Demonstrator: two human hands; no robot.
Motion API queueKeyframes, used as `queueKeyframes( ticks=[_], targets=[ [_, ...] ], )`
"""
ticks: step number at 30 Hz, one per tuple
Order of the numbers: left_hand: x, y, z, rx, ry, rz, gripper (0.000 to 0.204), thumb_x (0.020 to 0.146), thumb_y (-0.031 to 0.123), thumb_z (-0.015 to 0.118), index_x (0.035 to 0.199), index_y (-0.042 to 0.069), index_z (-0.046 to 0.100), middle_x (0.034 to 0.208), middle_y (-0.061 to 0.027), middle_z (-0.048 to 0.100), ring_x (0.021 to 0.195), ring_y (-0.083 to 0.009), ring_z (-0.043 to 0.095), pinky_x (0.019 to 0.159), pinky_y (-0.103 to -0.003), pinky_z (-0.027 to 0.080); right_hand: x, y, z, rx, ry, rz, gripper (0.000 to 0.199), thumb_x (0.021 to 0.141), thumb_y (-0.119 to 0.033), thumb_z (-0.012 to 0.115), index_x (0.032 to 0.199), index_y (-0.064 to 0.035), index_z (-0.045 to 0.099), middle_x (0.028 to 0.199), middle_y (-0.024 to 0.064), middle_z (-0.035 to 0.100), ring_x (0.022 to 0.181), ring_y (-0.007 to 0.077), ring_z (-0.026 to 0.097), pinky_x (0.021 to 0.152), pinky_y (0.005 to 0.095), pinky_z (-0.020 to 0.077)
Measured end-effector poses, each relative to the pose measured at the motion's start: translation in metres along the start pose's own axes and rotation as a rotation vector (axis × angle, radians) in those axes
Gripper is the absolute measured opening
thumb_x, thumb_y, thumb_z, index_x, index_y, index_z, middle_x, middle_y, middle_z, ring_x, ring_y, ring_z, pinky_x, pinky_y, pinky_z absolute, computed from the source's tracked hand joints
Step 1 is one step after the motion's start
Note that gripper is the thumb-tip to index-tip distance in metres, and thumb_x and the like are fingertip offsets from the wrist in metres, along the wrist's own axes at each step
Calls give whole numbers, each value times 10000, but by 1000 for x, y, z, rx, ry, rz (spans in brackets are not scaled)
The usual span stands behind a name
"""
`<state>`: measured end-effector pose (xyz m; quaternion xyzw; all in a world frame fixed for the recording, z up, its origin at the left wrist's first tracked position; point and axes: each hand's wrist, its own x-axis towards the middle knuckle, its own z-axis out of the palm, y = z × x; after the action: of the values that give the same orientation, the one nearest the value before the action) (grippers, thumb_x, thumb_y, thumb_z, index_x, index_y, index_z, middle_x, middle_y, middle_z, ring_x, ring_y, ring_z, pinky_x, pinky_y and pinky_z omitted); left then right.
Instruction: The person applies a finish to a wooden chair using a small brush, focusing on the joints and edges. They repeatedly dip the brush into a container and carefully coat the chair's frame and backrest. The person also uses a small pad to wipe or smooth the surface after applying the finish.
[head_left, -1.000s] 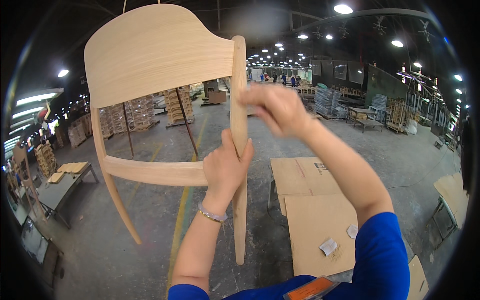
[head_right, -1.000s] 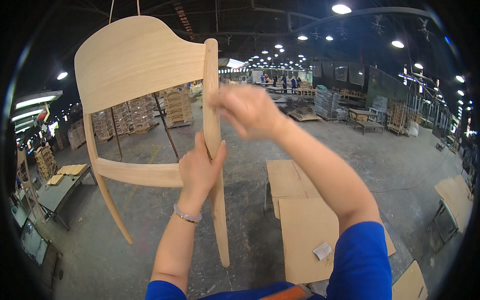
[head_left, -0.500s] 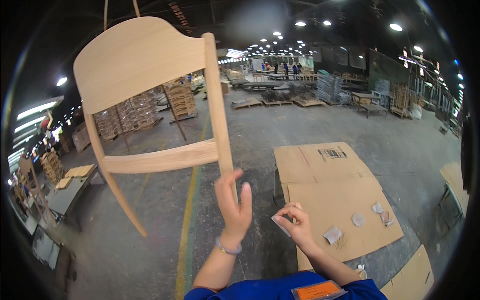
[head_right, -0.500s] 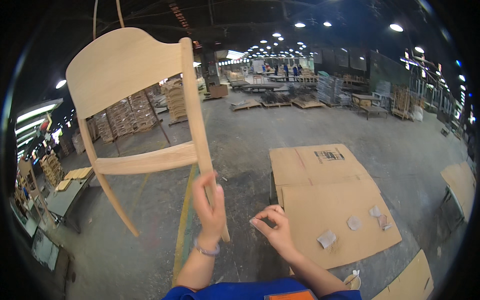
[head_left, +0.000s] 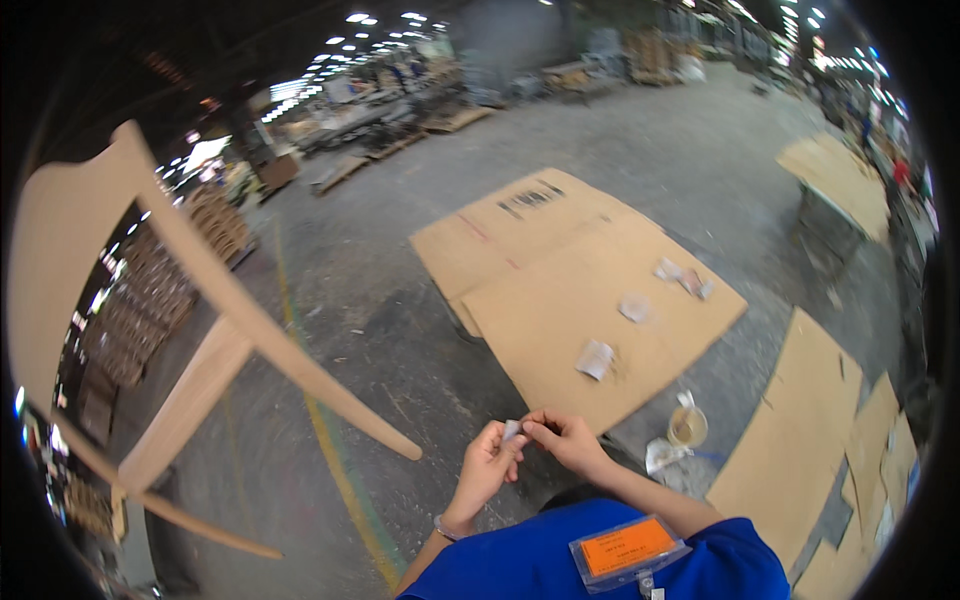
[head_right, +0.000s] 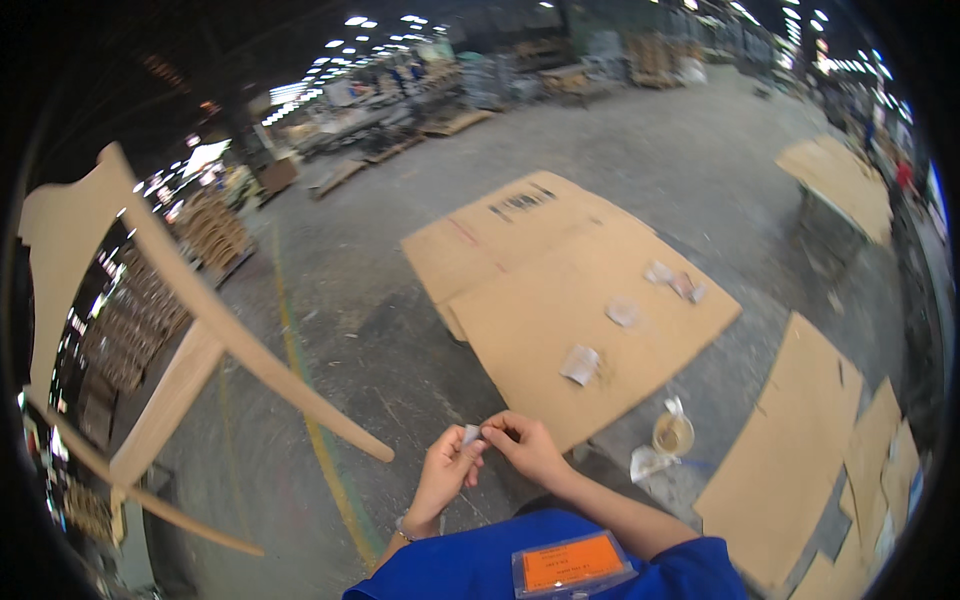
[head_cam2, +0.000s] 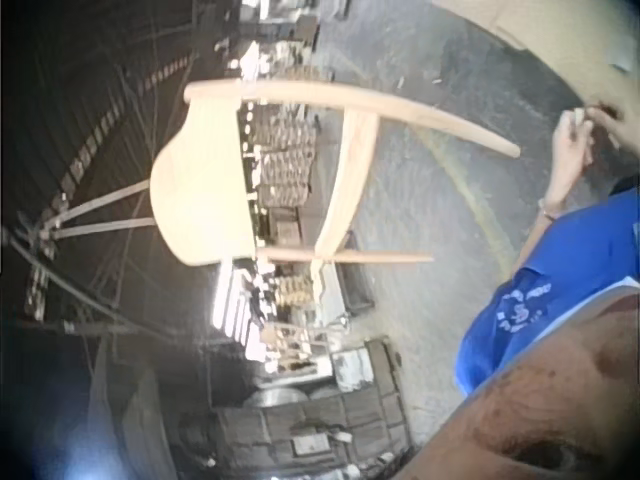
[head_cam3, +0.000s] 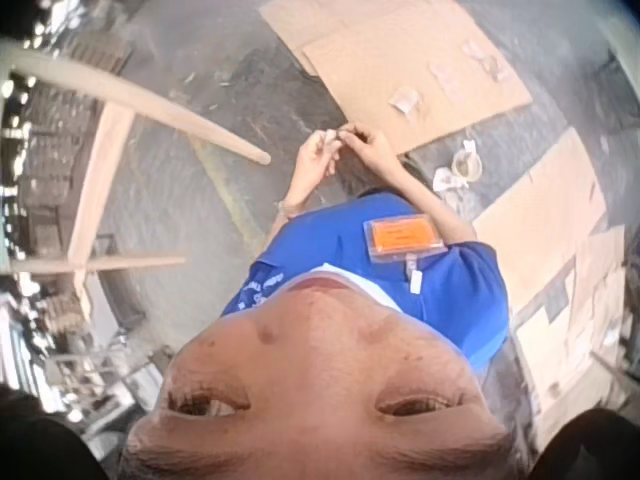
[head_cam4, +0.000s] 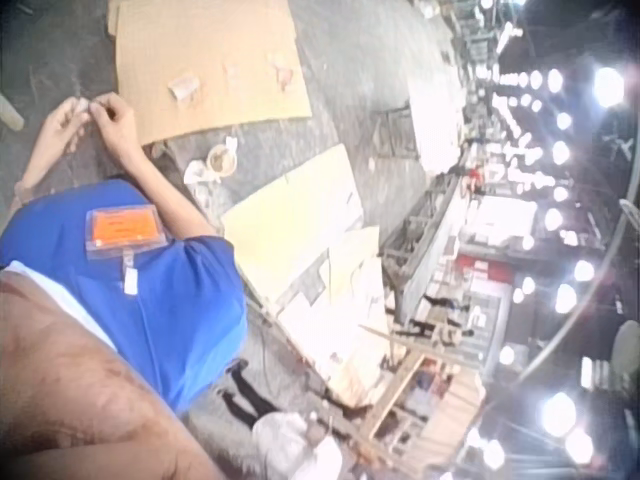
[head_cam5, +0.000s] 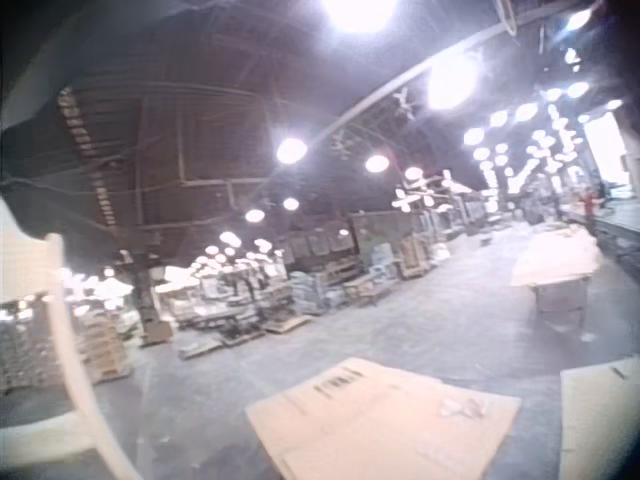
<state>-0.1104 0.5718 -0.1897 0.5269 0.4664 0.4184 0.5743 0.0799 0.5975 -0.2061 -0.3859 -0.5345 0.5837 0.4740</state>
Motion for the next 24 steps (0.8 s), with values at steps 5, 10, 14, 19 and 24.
queueKeyframes(
  ticks=[5, 10, 14, 19, 24],
  targets=[
    [7, -49, 14, -52, 18, -77, 142, 1106, 208, 633, 1085, 74, 590, 829, -15, 642, 577, -63, 527, 519, -233, 408, -32, 23, -57, -244, 252, 111, 199, 1002, -180, 749, 1115, -16, 752, 834, 47, 740, 711, 122, 662, 687, 319, 545],
    [0, -111, 21, 63, 10, -285, 184, 1075, 205, 690, 974, 95, 582, 744, 22, 565, 575, -40, 454, 512, -230, 350, -86, 50, -117, -483, 426, 205, 158, 962, -194, 751, 1043, -62, 782, 789, 110, 739, 698, 267, 723, 713, 403, 574],
    [-12, -145, 22, 152, -13, -372, 196, 1056, 175, 707, 940, 102, 566, 697, 39, 522, 570, -37, 439, 508, -240, 334, -129, 85, -155, -517, 596, 119, 171, 956, -195, 732, 1017, -45, 789, 871, 148, 761, 828, 293, 754, 761, 417, 580],
    [-15, -183, 16, 347, 4, -456, 234, 1025, 237, 735, 892, 84, 619, 694, 7, 560, 565, -71, 486, 521, -275, 389, -180, 181, -231, -155, 975, 391, 222, 980, -200, 697, 1050, -7, 780, 873, 140, 774, 762, 215, 717, 723, 399, 557],
    [-25, -232, 1, 625, 101, -357, 329, 961, 363, 764, 959, 36, 729, 793, -112, 713, 738, -219, 676, 713, -396, 534, -219, 285, -333, 158, 1053, 492, 180, 847, -159, 657, 694, -67, 640, 587, 39, 551, 468, 163, 507, 430, 349, 362]
  ],
)
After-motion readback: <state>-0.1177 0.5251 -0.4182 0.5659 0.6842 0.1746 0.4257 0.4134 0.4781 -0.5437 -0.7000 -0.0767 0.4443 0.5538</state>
